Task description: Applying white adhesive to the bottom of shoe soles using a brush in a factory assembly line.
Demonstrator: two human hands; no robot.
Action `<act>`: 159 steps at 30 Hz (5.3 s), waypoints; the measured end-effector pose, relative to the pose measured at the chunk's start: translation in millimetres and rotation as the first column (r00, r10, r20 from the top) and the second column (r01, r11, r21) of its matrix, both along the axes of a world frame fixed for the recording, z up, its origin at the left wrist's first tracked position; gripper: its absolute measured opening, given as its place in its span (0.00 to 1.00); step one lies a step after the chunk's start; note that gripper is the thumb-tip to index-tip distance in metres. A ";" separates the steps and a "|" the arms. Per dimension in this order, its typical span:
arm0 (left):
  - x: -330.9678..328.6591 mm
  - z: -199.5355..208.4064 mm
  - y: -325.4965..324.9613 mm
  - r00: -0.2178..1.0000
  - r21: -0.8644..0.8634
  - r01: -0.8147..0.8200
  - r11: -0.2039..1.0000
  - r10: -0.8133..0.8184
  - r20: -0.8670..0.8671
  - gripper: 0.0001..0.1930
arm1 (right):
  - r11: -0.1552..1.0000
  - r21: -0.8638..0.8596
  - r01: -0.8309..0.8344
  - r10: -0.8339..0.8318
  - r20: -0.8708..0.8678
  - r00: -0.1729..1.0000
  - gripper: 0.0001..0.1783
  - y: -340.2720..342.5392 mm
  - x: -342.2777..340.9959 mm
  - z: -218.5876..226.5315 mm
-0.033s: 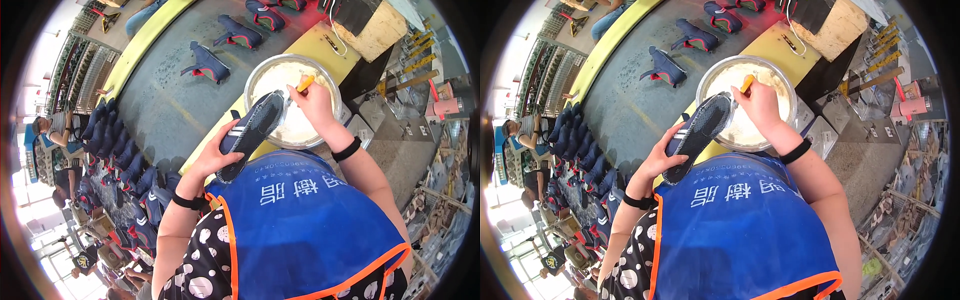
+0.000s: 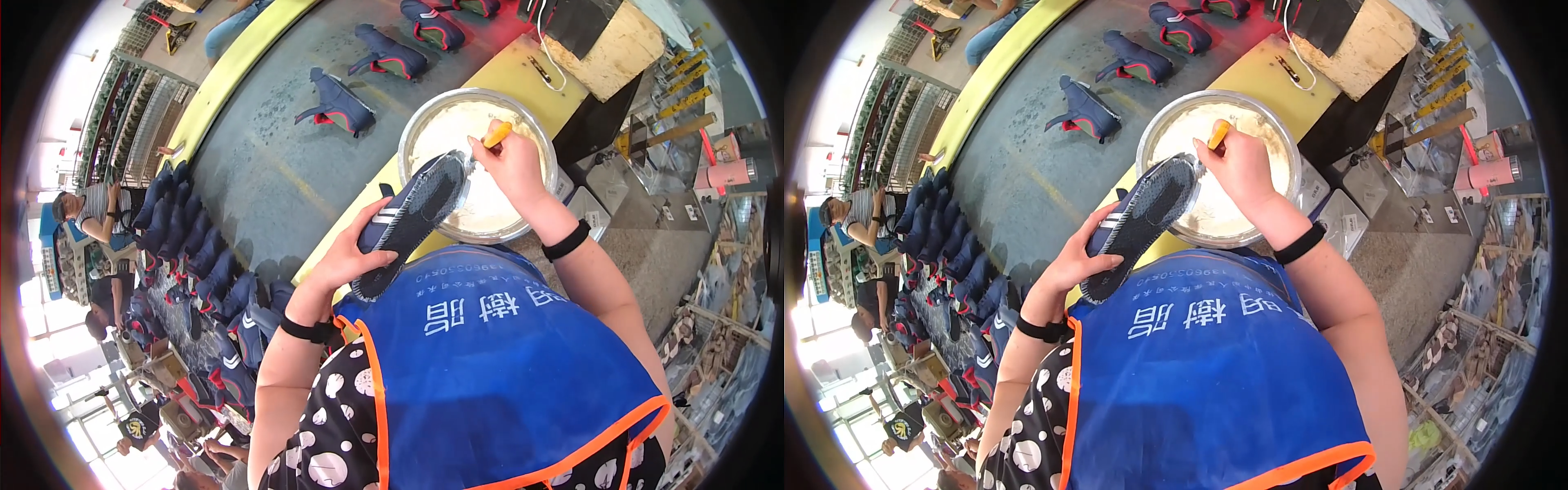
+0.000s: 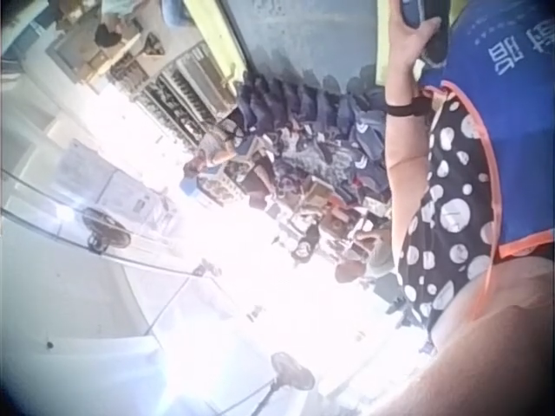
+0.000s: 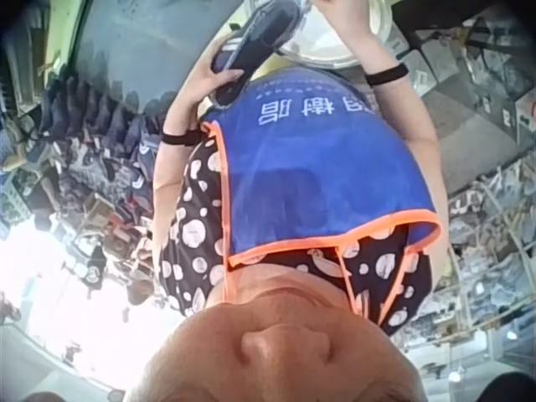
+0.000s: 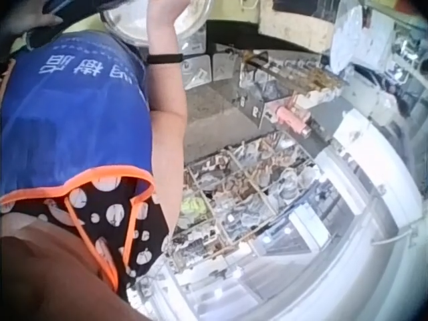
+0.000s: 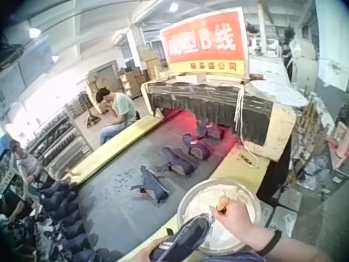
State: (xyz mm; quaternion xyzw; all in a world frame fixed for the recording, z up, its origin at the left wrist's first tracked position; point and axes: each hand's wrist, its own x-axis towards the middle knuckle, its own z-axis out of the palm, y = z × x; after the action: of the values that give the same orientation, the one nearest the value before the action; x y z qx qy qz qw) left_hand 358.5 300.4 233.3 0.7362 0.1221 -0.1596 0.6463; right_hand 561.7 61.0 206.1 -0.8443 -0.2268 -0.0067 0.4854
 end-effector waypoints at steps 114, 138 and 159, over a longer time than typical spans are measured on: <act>-224.1 -57.9 600.5 -0.360 0.163 -0.875 -0.457 0.837 0.412 0.24 | 0.987 0.002 0.162 -0.147 -0.416 0.898 0.11 74.2 -3.7 23.6; -231.5 59.8 280.7 0.096 0.023 -0.995 0.094 0.992 0.083 0.16 | 0.978 0.196 0.078 0.026 -0.481 0.876 0.13 45.2 -1.0 10.8; -238.9 -55.7 345.7 0.342 0.952 -0.278 0.126 0.939 -0.025 0.19 | 0.984 0.140 0.112 -0.031 -0.480 0.876 0.15 41.1 4.7 13.1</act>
State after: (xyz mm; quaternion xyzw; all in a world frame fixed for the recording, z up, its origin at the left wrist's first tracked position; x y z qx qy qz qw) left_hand 119.7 646.1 177.6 0.6874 0.7180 -0.0077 0.1096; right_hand 566.5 102.1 219.2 -0.7852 -0.0678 0.1645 0.5931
